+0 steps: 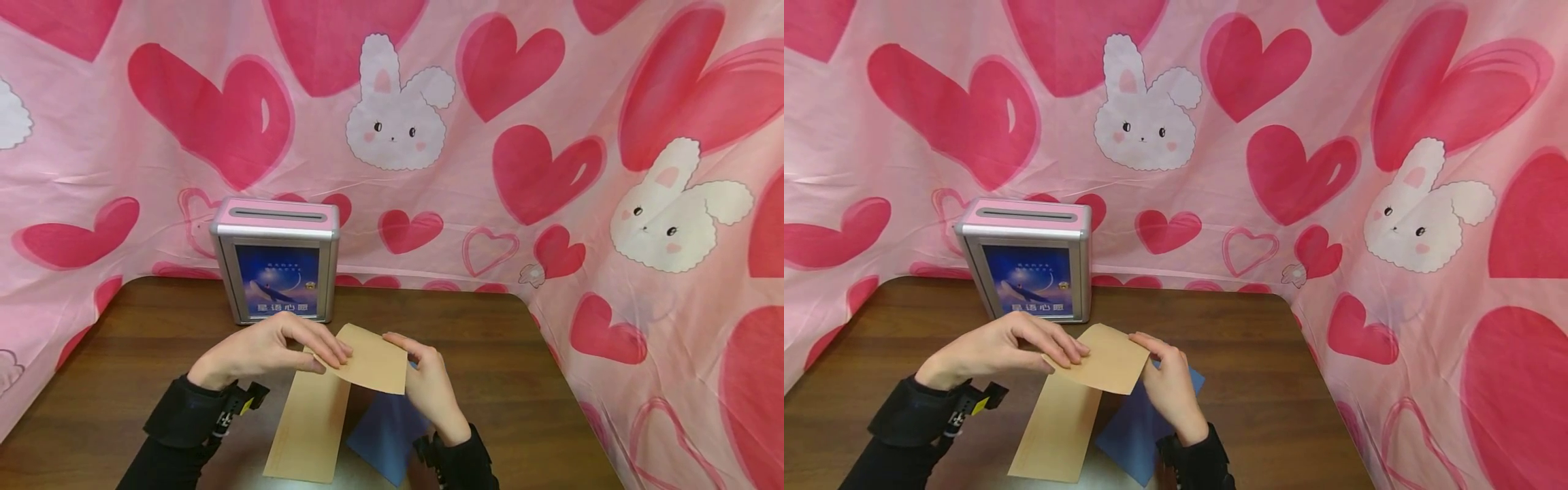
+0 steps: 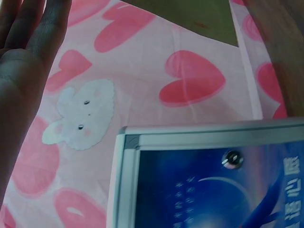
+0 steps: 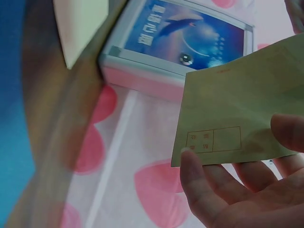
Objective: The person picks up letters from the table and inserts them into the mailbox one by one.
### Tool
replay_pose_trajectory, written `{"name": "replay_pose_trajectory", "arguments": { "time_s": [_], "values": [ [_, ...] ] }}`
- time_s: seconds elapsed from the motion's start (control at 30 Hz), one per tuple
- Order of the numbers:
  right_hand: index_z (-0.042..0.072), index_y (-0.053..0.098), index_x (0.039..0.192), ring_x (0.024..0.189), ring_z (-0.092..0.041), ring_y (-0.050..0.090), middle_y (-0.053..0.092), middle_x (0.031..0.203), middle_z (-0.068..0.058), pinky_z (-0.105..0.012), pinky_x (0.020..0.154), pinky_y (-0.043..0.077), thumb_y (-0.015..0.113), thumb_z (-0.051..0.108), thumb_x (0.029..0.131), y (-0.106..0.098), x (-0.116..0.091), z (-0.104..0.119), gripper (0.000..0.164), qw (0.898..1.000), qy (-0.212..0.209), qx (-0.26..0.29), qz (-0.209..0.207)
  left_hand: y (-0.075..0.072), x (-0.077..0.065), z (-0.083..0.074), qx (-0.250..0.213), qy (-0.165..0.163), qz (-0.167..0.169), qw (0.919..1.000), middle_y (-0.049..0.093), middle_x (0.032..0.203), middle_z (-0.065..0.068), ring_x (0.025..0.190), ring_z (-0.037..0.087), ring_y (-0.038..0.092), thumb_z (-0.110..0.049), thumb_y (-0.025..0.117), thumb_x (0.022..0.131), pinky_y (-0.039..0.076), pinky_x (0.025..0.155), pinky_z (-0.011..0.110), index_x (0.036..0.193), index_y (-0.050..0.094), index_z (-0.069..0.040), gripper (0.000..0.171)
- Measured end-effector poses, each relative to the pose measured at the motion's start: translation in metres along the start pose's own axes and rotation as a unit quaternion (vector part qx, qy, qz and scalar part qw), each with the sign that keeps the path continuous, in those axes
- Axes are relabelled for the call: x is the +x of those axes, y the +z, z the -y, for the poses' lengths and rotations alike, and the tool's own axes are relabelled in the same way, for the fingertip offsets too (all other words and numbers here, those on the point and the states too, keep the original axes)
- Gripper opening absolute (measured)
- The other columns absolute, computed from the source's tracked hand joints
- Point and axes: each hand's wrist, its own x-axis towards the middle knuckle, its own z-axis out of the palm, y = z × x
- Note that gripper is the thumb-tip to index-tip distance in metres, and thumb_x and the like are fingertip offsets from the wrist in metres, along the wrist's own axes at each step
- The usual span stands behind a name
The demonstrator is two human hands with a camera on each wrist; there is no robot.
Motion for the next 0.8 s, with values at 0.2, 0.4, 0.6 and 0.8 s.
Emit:
{"name": "replay_pose_trajectory", "arguments": {
  "time_s": [0.2,0.4,0.6,0.8],
  "values": [
    [0.0,0.067,0.117,0.1,-0.027,0.066,0.064,0.123,-0.021,-0.052,0.079,0.056,0.064,0.011,0.09,-0.002,0.016,0.003,0.03,1.0,-0.015,0.013,-0.018,-0.009,0.0,-0.014,0.002,0.015,-0.012,0.9998,0.067,0.116,0.021,0.113,0.03,0.058,0.014,0.058,0.087,0.056,0.087,0.033,0.108,0.071,0.003,0.027],
    [0.012,0.068,0.119,0.079,-0.014,0.066,0.068,0.119,-0.009,-0.03,0.063,0.057,0.065,0.021,0.09,0.002,0.034,-0.011,0.031,0.998,-0.016,0.053,-0.014,-0.014,-0.001,-0.024,0.012,0.039,-0.018,0.999,0.067,0.118,0.019,0.113,0.03,0.058,0.019,0.055,0.086,0.057,0.084,0.031,0.111,0.07,0.004,0.033],
    [0.004,0.065,0.122,0.099,-0.02,0.062,0.068,0.117,-0.014,-0.03,0.07,0.057,0.065,0.012,0.089,0.005,0.056,0.005,0.033,0.991,-0.042,0.125,-0.007,-0.014,0.0,-0.031,0.056,0.063,-0.063,0.9945,0.069,0.115,0.018,0.11,0.029,0.06,0.02,0.056,0.084,0.054,0.089,0.024,0.112,0.068,0.006,0.033],
    [-0.006,0.062,0.121,0.105,-0.026,0.061,0.065,0.119,-0.024,-0.045,0.082,0.057,0.061,0.0,0.09,0.001,0.085,0.024,0.032,0.985,-0.088,0.148,0.013,-0.023,-0.005,-0.044,0.076,0.091,-0.129,0.9846,0.07,0.114,0.015,0.107,0.027,0.062,0.029,0.051,0.081,0.054,0.089,0.024,0.111,0.066,0.011,0.037]
  ]
}}
